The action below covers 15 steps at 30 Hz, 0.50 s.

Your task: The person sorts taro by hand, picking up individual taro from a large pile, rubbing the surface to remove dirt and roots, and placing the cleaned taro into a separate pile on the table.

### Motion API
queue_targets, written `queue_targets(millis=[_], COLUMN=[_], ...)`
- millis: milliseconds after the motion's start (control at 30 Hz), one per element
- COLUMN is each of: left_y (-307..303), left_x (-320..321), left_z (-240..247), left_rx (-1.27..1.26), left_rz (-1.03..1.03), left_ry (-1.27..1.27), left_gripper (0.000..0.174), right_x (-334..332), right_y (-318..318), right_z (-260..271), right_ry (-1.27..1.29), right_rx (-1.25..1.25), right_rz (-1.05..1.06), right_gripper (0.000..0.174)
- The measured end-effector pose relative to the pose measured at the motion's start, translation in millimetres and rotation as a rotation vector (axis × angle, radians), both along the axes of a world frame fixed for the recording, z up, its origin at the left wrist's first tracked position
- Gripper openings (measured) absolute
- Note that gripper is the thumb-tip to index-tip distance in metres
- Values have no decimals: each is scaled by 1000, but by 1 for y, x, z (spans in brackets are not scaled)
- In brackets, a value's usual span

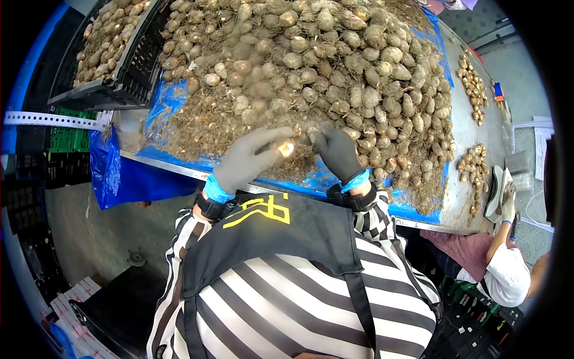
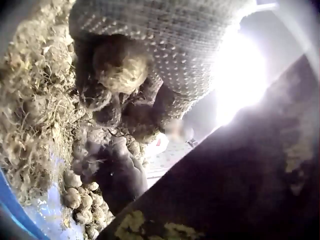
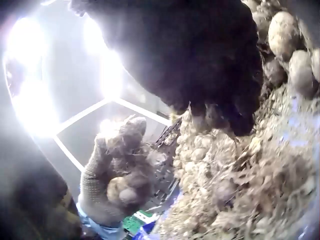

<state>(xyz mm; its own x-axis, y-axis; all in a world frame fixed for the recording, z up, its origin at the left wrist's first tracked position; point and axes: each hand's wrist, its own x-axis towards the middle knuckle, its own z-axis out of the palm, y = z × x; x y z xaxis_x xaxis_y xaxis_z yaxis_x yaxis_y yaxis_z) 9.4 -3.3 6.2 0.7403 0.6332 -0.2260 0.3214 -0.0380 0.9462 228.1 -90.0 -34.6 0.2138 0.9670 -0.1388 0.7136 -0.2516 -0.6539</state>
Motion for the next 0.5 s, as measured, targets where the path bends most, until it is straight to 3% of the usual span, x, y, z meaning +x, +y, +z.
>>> queue_targets(millis=[67,100,200,300,467,500], left_y=[-1,-3,-5,-4,-4,-4], left_x=[3,3,2,0,-3,-4], left_z=[3,3,2,-5,-17,-13], left_rx=[39,-60,-243,-213,-106,-177], left_rz=[2,44,140,149,103,85], left_ry=[0,-14,-55,-60,-61,-71], left_gripper=[41,43,46,46,45,46], right_x=[-5,-8,-17,-31,-41,-42], right_y=[-2,-5,-9,-8,-3,-3], right_z=[12,18,37,37,26,25], right_ry=[178,267,443,345,332,330], right_rx=[111,165,234,390,341,347], right_rz=[-62,-93,28,53,-23,-25], right_gripper=[19,19,15,15,12,12])
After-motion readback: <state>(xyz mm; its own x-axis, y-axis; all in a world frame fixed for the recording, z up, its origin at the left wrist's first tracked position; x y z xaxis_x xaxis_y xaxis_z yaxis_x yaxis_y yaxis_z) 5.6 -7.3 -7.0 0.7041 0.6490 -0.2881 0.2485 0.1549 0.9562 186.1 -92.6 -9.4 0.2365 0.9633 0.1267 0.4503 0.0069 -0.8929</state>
